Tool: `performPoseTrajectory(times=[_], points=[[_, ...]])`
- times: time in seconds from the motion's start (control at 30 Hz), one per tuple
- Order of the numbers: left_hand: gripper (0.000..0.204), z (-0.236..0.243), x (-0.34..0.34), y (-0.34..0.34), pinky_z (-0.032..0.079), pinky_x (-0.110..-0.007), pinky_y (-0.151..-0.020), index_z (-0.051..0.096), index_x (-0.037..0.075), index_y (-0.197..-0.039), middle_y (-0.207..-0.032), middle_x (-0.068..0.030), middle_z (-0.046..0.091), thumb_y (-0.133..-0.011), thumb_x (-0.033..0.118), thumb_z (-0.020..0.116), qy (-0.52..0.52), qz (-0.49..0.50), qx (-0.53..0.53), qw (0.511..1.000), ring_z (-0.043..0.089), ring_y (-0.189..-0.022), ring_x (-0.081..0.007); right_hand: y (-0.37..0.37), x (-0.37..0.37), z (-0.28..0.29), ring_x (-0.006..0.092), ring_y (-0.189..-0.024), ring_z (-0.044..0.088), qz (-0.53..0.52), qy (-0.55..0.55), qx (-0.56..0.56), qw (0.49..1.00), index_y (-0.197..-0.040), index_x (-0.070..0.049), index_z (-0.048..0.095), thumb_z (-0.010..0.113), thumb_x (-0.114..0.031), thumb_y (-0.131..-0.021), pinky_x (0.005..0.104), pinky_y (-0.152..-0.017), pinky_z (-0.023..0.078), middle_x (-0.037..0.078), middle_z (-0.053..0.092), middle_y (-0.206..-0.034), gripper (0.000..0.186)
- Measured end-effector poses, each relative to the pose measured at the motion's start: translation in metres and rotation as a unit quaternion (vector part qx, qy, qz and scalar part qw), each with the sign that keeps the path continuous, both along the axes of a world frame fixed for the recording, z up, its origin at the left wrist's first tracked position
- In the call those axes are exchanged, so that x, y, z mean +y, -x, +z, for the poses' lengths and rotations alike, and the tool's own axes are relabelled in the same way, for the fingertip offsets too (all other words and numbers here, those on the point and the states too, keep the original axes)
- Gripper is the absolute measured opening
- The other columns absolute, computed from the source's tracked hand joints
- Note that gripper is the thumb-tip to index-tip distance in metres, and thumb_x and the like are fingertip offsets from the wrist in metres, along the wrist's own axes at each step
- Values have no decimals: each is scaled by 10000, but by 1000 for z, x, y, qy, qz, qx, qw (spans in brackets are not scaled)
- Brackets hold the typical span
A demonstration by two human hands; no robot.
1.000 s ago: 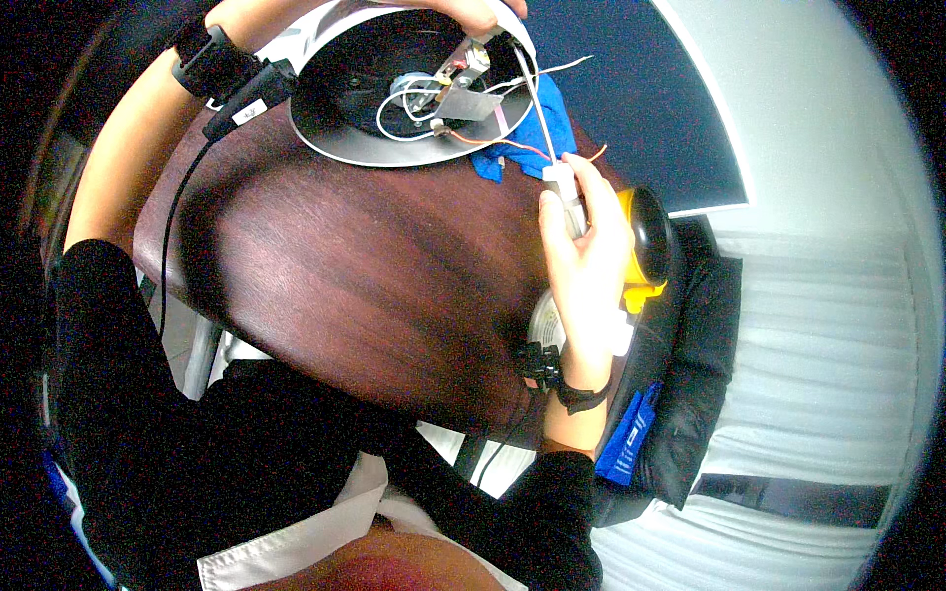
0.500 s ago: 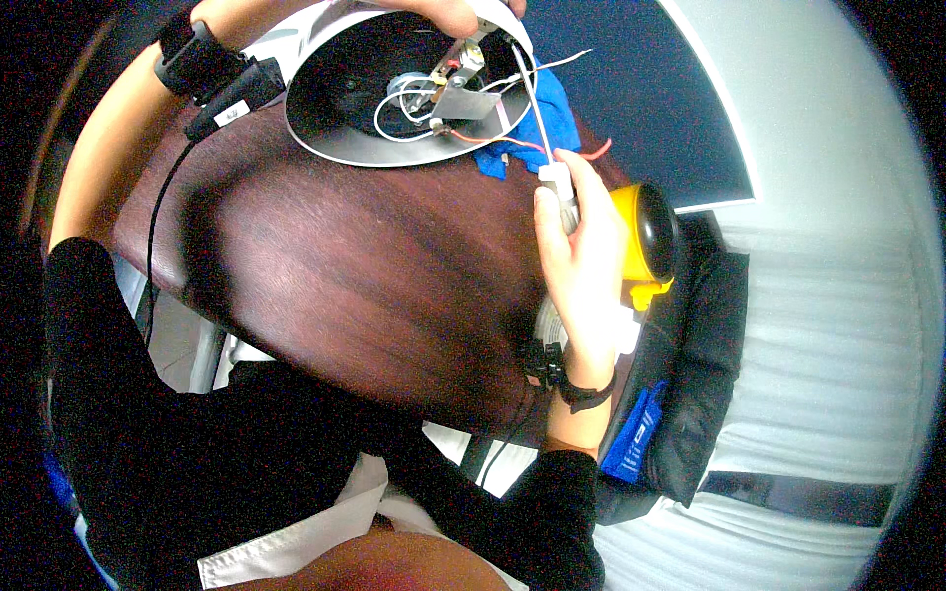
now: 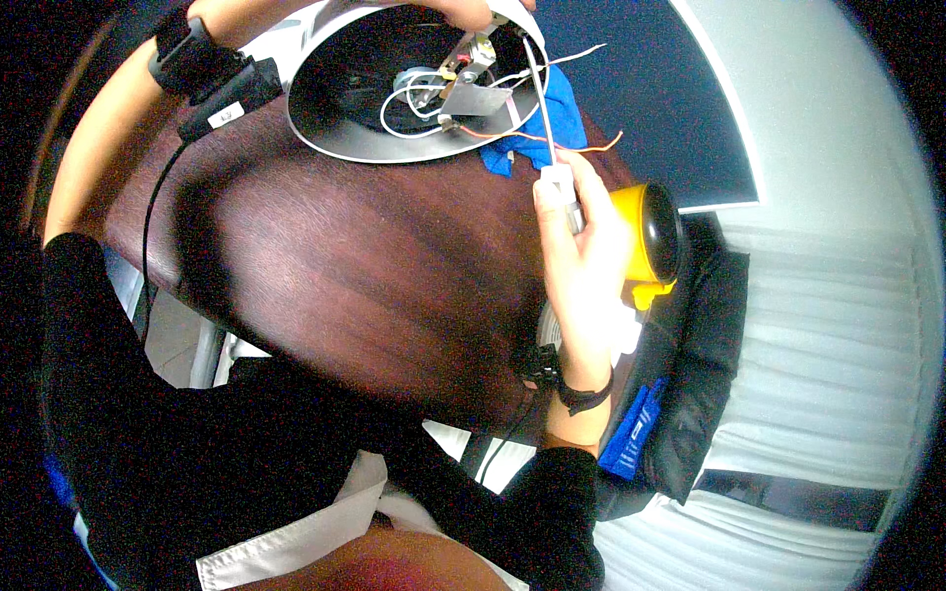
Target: The person uses a screwdriver to adjust internal wiring and components inside a disassembled white circular appliance. They repeatedly probe and tighten connections while holding the device steady, then place the screwdriver down and reposition the appliance.
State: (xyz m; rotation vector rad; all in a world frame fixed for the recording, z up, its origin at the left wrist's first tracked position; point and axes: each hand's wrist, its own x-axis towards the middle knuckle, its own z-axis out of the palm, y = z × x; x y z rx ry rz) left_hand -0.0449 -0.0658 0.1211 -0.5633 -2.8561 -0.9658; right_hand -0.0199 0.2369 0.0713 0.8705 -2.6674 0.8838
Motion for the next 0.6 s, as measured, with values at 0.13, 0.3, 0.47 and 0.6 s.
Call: performPoseTrajectory(times=[0.13, 0.3, 0.47, 0.6], points=[[508, -6, 5, 4, 488, -400, -926, 636, 107, -1170, -1105, -176, 699, -742, 380, 659, -1, -3, 3, 1000, 656, -1048, -310, -2, -2, -7, 16, -547, 452, 1, 108, -141, 984, -1240, -3, 620, 634, -209, -983, 181, -464, 333, -41, 539, -725, 330], [481, -10, 2, 6, 493, -391, -921, 645, 114, -1155, -1100, -163, 706, -752, 375, 660, -4, -8, 8, 1000, 662, -1038, -301, -6, -9, -5, 43, -547, 483, -5, 204, -281, 938, -1232, -28, 606, 630, -261, -981, 198, -440, 336, 5, 563, -809, 343], [476, -5, 3, 0, 497, -393, -917, 644, 108, -1156, -1090, -161, 709, -756, 364, 665, 2, -7, 16, 1000, 665, -1028, -301, -6, -5, -6, 83, -517, 479, 28, 300, -398, 866, -1277, -34, 555, 566, -186, -1012, 218, -410, 364, 40, 569, -917, 306], [468, -10, 3, 6, 499, -393, -914, 646, 100, -1147, -1087, -162, 709, -764, 369, 664, -2, 11, 19, 1000, 666, -1024, -304, -10, -9, -4, 83, -518, 457, 52, 345, -466, 813, -1294, -51, 527, 537, -225, -1027, 217, -406, 352, 37, 556, -927, 319]])
